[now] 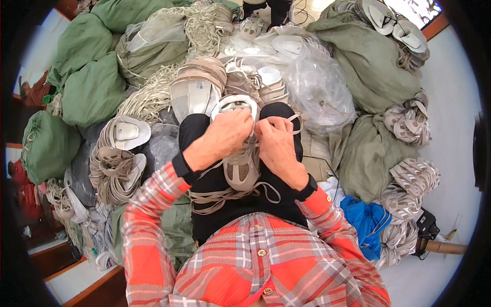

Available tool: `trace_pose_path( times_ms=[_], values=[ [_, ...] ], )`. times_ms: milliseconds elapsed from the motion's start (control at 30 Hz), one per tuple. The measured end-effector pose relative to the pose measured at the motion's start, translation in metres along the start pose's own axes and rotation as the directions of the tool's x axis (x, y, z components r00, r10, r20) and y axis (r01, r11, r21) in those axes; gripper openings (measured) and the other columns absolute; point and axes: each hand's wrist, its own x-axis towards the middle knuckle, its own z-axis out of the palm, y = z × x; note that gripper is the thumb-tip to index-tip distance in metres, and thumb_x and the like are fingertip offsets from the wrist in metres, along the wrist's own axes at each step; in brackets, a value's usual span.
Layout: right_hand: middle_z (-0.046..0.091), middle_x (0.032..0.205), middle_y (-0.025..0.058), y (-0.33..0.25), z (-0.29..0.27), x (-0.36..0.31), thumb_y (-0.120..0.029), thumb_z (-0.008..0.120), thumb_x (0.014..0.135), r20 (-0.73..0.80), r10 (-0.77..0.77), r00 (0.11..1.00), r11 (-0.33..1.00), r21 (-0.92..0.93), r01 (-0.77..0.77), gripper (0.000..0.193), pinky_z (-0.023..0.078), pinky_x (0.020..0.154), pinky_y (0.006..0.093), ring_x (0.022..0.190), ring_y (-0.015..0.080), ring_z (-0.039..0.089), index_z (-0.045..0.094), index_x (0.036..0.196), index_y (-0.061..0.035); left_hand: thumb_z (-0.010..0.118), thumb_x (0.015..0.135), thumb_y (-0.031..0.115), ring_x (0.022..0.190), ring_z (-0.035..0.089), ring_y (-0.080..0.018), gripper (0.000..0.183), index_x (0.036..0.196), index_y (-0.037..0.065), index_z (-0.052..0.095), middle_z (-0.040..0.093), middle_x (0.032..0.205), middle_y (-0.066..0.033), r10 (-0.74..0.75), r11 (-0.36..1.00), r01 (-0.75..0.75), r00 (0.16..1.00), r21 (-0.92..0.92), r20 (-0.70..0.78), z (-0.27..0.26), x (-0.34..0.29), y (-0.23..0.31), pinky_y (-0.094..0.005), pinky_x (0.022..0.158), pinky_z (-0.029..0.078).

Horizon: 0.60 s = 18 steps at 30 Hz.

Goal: Lace a tan and white sneaker while seated among bags of components.

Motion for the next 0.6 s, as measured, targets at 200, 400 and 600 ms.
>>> trace_pose_path(
  times_ms=[200, 400, 600],
  values=[
    [0.050, 0.087, 0.0077, -0.020, -0.003, 0.008, -0.016, 0.069, 0.072, 0.197, -0.171, 0.965, 0.961, -0.183, 0.208, 0.018, 0.035, 0.077, 0.0375, 0.087, 0.0251, 0.046, 0.061, 0.085, -0.0062, 0.057, 0.081, 0.011, 0.073, 0.057, -0.0319, 0.010, 0.080, 0.001, 0.053, 0.053, 0.078, -0.0142, -0.193, 0.970, 0.206, 0.976, 0.129, -0.105, -0.068, -0.021, -0.057, -0.0399, 0.063, 0.046],
    [0.050, 0.081, 0.0089, -0.028, -0.004, 0.022, -0.019, 0.067, 0.073, 0.402, -0.189, 0.896, 0.884, -0.327, 0.333, 0.016, 0.036, 0.074, 0.0368, 0.083, 0.0252, 0.048, 0.059, 0.075, -0.0054, 0.055, 0.085, 0.014, 0.065, 0.056, -0.0157, 0.012, 0.083, 0.003, 0.052, 0.056, 0.071, -0.0070, -0.407, 0.398, 0.606, 0.790, -0.689, 0.459, -0.034, -0.070, -0.048, -0.0313, 0.057, 0.044],
    [0.052, 0.072, 0.0092, -0.020, -0.040, 0.036, -0.020, 0.065, 0.076, 0.654, -0.202, 0.729, 0.959, -0.020, 0.284, 0.019, 0.041, 0.068, 0.0382, 0.076, 0.0270, 0.053, 0.059, 0.069, -0.0030, 0.053, 0.085, 0.013, 0.064, 0.047, -0.0136, 0.010, 0.079, 0.004, 0.051, 0.052, 0.077, -0.0054, -0.297, -0.786, -0.016, 0.886, -0.618, 0.355, -0.012, -0.093, -0.024, -0.0251, 0.060, 0.039]
  ],
)
